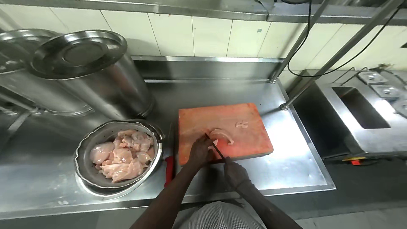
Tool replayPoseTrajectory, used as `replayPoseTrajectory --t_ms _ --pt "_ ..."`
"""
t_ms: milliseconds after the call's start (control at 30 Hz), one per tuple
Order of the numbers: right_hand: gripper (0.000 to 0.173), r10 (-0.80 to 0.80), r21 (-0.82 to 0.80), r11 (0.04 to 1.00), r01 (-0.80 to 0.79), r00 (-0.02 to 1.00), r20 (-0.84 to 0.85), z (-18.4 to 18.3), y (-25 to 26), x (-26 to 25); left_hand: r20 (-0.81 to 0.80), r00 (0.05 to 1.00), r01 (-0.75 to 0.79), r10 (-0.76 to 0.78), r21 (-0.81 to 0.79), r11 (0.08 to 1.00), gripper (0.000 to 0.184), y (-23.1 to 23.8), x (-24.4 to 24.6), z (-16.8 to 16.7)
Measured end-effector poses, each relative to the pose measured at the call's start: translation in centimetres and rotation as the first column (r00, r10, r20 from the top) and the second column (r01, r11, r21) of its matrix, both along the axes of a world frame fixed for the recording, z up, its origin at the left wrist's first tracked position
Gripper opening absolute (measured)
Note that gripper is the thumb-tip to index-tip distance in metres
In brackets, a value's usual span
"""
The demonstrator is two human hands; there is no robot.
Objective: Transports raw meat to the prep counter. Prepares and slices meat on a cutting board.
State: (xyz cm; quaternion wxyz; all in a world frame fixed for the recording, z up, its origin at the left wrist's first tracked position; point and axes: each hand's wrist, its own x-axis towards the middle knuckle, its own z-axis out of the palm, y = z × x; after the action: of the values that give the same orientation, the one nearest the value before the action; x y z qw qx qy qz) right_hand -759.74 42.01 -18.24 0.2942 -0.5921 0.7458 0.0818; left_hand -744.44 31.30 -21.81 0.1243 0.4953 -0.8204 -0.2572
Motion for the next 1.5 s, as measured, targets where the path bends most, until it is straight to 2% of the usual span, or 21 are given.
replayPoseTrajectory --t_ms 133,233,333,433,533,600,733,867,1033,1167,1267,1400,1500 --pt "0.035 0.022 -0.006 1.0 -0.022 1.0 -0.001 -0.6 -0.7 0.5 -0.018 0.999 -0.049 0.049 0.004 0.999 0.027 0.3 0.0 -0.1" --pt "0.045 0.006 0.036 0.999 -0.007 1.0 0.02 -1.4 1.9 -0.7 -0.04 0.989 -0.141 0.14 -0.013 0.99 0.025 0.6 -0.4 -0.5" --pt "0.043 -0.02 0.081 0.996 0.021 1.0 -0.009 -2.0 5.7 -2.0 -0.096 0.981 -0.175 0.17 -0.054 0.983 0.025 0.9 -0.2 -0.9" --pt "0.039 -0.041 0.149 0.988 0.046 0.998 -0.039 -0.9 7.0 -2.6 -0.123 0.982 -0.155 0.143 -0.101 0.983 0.029 1.4 0.8 -1.5" --pt "0.037 -0.023 0.049 0.999 0.024 0.999 -0.022 0.1 6.4 -2.7 -0.1 0.985 -0.154 0.139 -0.156 0.976 0.04 2.1 1.8 -1.7" --pt "0.037 -0.016 -0.005 1.0 0.016 1.0 -0.006 0.5 5.4 -2.2 -0.101 0.985 -0.157 0.142 -0.162 0.974 0.037 2.4 2.1 -1.7" --pt "0.037 0.021 0.077 0.997 -0.02 1.0 -0.006 1.3 3.6 -0.8 -0.122 0.985 -0.144 0.126 -0.156 0.977 0.03 2.2 2.2 -1.3" --pt "0.036 0.049 0.109 0.993 -0.047 0.999 -0.017 1.5 3.0 -0.3 -0.029 0.994 -0.104 0.102 -0.067 0.992 0.03 1.5 1.9 -0.4" --pt "0.04 0.057 0.054 0.997 -0.055 0.998 -0.029 0.4 0.4 1.2 -0.027 0.995 -0.098 0.097 -0.032 0.995 0.028 1.2 1.9 -0.9" --pt "0.034 0.089 0.029 0.996 -0.088 0.995 -0.038 -0.8 -1.3 2.2 -0.058 0.99 -0.13 0.127 -0.055 0.99 0.026 1.5 1.9 -1.1" --pt "0.043 0.077 0.049 0.996 -0.077 0.997 -0.005 -1.6 0.6 0.9 -0.119 0.976 -0.192 0.181 -0.089 0.977 0.023 1.5 1.6 -1.8" --pt "0.04 0.019 0.127 0.992 -0.017 1.0 -0.015 -2.1 5.0 -1.5 -0.176 0.963 -0.228 0.204 -0.135 0.964 0.023 2.0 1.8 -2.3" --pt "0.039 0.0 0.181 0.983 0.001 1.0 -0.003 -1.3 6.5 -2.7 -0.248 0.959 -0.188 0.136 -0.2 0.961 0.035 2.7 3.2 -3.1"
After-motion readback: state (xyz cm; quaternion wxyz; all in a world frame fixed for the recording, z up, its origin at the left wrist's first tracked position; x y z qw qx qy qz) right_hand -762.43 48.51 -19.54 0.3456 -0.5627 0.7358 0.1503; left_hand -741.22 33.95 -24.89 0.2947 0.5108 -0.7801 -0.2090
